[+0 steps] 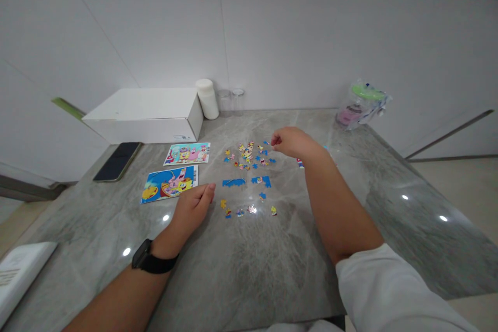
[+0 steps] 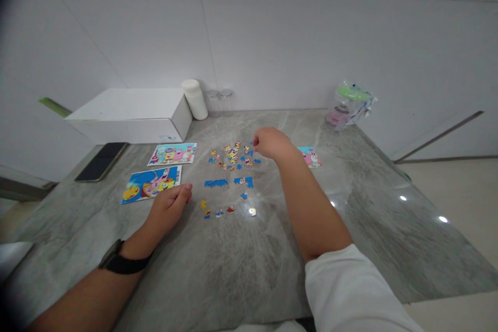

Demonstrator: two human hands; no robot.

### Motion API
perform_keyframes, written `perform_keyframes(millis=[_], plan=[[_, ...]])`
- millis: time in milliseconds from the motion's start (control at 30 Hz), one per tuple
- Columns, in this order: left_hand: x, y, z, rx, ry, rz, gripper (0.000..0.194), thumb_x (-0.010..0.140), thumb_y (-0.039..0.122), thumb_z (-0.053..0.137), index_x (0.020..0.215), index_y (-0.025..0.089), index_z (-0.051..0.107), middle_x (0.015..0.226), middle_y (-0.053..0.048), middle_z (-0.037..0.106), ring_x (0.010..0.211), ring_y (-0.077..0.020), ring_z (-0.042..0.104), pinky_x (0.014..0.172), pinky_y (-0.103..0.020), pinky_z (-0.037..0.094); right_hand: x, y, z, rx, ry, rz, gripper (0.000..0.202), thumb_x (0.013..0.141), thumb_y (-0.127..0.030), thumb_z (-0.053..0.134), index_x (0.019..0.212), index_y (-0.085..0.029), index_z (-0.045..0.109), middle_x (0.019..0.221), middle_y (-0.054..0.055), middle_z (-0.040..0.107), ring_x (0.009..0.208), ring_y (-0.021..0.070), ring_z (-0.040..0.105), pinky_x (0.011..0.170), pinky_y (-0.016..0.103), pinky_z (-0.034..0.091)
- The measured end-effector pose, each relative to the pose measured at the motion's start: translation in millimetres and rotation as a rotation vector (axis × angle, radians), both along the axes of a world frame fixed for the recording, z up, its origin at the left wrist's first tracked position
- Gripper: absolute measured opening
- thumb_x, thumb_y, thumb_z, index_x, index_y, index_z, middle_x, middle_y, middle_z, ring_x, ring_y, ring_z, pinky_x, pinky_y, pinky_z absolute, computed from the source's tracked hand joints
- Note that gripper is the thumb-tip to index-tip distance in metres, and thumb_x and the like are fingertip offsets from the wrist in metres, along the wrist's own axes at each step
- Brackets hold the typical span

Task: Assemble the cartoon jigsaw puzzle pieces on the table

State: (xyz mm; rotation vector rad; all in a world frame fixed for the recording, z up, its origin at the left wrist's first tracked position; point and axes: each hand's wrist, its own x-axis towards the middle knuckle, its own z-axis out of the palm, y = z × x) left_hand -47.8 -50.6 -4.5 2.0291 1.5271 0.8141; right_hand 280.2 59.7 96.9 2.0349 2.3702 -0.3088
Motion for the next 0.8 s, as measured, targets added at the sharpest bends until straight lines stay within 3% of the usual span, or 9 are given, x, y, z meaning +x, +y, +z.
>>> perform_keyframes(millis=[300, 800], plan=[[0.6, -0.2, 1.4, -0.010, 0.020, -0.032, 0.054, 0.103, 0.052, 0.037, 0.059, 0.020, 0.045, 0.055, 0.002, 0.046, 0.055, -0.0135, 0.048, 0.060, -0.028, 0.032, -32.5, 11.6, -42.3, -0.221, -0.205, 0.017, 0.027, 0.088, -0.026, 0.075, 0.111, -0.016, 0.085, 0.123, 0.018, 0.079, 0.110, 0.0297, 0.075, 0.087, 0.031, 0.055], [3.7, -1.3, 4.6, -0.013, 0.008, -0.061, 0.054, 0.102, 0.050, 0.041, 0.058, 0.020, 0.044, 0.054, 0.002, 0.044, 0.054, -0.0128, 0.046, 0.059, -0.028, 0.030, -37.1, 8.4, -43.9, -0.244, -0.234, 0.051, 0.027, 0.085, -0.023, 0.078, 0.110, -0.016, 0.085, 0.121, 0.020, 0.080, 0.111, 0.0322, 0.076, 0.090, 0.033, 0.056]])
